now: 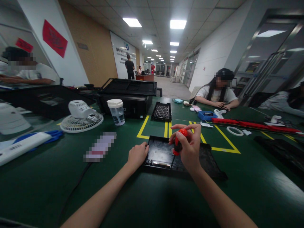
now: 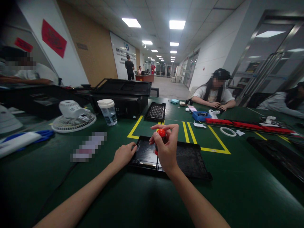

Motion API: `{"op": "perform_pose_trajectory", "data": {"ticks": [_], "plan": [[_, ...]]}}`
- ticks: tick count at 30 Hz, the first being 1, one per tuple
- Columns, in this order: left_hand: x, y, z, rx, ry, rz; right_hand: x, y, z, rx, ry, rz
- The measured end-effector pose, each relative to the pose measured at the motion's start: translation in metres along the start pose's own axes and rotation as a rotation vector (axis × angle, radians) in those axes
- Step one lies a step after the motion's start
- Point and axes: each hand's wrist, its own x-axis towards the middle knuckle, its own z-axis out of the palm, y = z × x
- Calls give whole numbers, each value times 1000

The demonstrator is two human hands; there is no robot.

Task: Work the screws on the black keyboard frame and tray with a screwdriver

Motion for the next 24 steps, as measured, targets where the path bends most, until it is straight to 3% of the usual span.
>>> {"op": "perform_pose_trajectory", "data": {"ticks": [12, 24], "plan": [[-1, 0, -1, 11, -1, -8, -2, -1, 4, -3, -29, 6], [1, -5, 4, 0, 38, 24, -3, 2, 9, 6, 21, -5]]}}
